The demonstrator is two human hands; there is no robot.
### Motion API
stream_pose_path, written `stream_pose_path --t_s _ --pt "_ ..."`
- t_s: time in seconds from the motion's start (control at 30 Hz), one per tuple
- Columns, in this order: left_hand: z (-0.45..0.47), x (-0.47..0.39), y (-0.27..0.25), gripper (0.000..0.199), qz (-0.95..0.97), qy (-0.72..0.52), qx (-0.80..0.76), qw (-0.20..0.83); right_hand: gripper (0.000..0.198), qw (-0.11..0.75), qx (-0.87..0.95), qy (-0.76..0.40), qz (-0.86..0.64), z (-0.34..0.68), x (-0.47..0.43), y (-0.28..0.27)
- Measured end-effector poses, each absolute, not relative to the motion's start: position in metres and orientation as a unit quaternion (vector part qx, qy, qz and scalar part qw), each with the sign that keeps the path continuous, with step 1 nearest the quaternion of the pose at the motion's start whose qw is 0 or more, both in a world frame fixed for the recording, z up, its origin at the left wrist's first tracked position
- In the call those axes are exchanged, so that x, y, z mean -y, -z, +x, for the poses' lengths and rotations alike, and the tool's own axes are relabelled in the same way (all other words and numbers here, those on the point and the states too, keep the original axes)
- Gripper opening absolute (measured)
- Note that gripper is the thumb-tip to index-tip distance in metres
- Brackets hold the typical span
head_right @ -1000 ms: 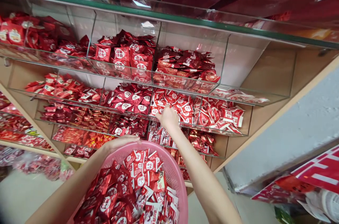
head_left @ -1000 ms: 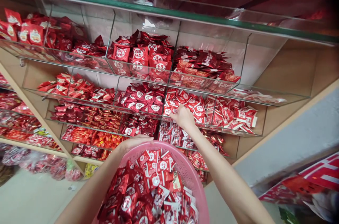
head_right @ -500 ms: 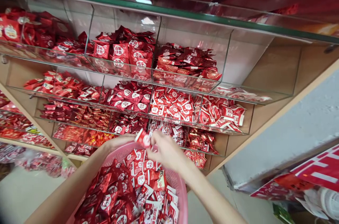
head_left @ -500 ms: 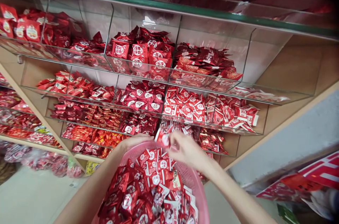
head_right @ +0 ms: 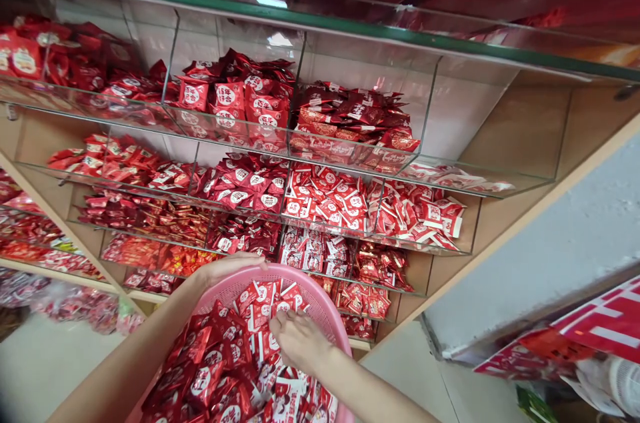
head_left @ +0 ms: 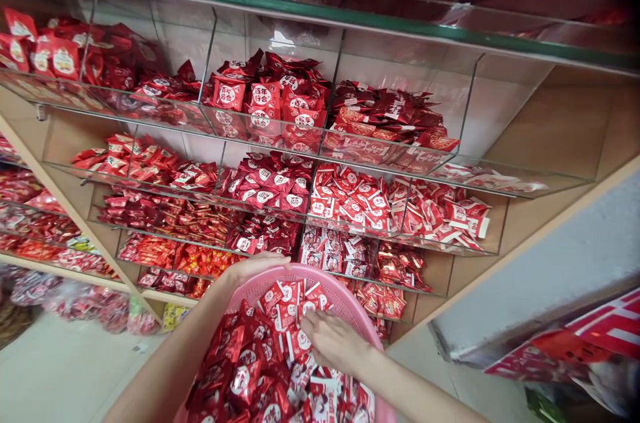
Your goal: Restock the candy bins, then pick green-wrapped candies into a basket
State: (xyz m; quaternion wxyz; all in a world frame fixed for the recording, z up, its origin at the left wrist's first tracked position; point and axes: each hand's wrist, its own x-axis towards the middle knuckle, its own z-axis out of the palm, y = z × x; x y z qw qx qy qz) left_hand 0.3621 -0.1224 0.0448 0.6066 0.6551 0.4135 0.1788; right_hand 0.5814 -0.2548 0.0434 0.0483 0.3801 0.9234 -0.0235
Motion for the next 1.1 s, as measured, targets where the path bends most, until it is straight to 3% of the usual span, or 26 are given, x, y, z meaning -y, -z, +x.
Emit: stream_pose_path --t_s 0.33,0.47,0.57,0.7,0.8,1.1 --pt "0.360 0.123 -0.046 0.043 0.665 -0.197 -0.391 0.605 0.026 0.025 -0.929 -0.003 0.369 0.568 0.255 -0.046" --pt "0.362 0.126 -0.050 0.041 0.650 -0.200 -0.374 0.631 0.017 -0.069 -0.913 0.004 0.401 0.579 0.239 -0.089" --pt "0.363 0.127 -0.054 0.041 0.645 -0.197 -0.374 0.637 0.015 -0.185 -0.865 -0.012 0.466 0.599 0.213 -0.130" --pt "0.361 0.126 -0.055 0.042 0.670 -0.185 -0.412 0.589 0.012 -0.305 -0.785 -0.054 0.536 0.635 0.172 -0.166" --pt "0.360 0.126 -0.053 0.041 0.669 -0.184 -0.410 0.592 0.007 -0.293 -0.737 -0.085 0.603 0.651 0.148 -0.175" --pt "0.362 0.130 -0.047 0.039 0.568 -0.218 -0.438 0.662 0.006 -0.136 -0.723 -0.106 0.669 0.637 0.124 -0.181"
